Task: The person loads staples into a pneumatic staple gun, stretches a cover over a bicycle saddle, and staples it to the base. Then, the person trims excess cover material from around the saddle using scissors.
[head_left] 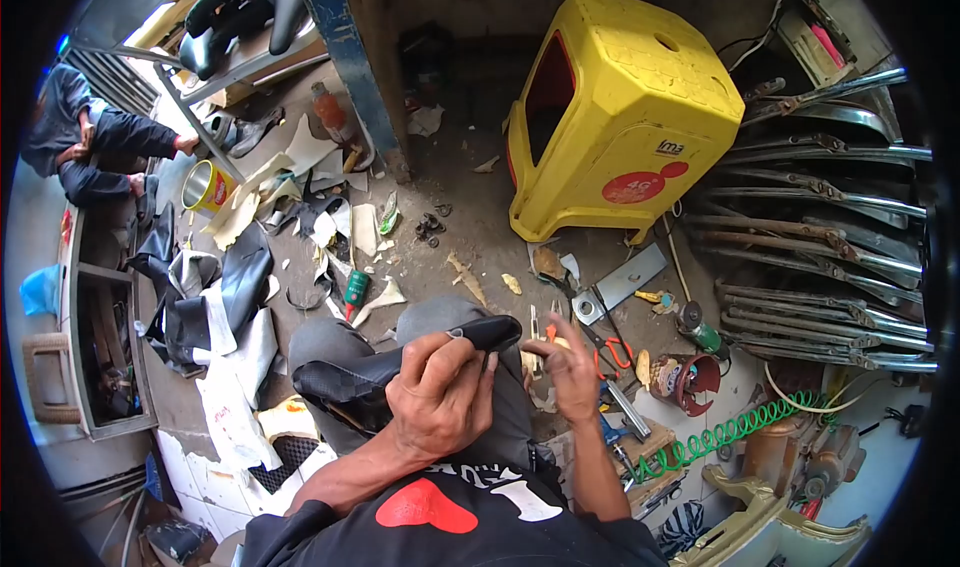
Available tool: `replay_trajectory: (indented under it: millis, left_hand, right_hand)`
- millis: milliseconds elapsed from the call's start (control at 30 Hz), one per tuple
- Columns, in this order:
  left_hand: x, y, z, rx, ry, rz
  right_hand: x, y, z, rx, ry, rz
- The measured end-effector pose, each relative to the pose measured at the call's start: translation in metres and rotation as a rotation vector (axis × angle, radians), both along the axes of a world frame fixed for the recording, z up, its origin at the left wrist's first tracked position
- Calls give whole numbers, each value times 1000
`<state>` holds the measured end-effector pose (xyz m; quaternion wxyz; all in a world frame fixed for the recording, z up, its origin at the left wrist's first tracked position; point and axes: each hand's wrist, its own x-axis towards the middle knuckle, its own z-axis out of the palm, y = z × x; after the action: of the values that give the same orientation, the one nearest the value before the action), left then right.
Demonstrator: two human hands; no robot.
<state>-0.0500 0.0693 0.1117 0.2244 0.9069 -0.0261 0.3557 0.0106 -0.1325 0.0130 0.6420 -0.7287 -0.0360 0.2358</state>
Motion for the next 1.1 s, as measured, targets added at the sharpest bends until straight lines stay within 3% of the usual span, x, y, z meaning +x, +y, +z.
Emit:
replay_trajectory:
  millis: [33, 100, 167, 267, 433, 533, 633, 700, 1100]
  left_hand:
    - [-2, 0, -1, -11, 8, 5]
    - [-3, 1, -3, -2, 16, 31]
    - [-5, 1, -5, -6, 11, 19]
    - [-4, 2, -3, -5, -1, 11]
    - [-3, 6, -4, 2, 5, 31]
    - [-5, 1, -6, -16, 41, 59]
    - [-3, 2, -4, 34, 16, 63]
    - [-5, 2, -7, 24, 22, 66]
    - [-10, 0, -12, 68, 17, 109]
  right_hand:
    - [-1, -25, -7, -313, 55, -46]
    - [-28, -96, -68, -1167, -389, 232]
    - [-56, -140, -111, -1481, 62, 397]
    - [-79, -170, -174, -1546, 52, 398]
    - [-28, -126, -69, -1405, 120, 232]
    - [-17, -94, 29, -783, 30, 224]
    - [-27, -64, 85, -441, -551, 300]
    - [-15, -39, 119, -331, -668, 442]
    - [-1, -25, 146, -467, -617, 631]
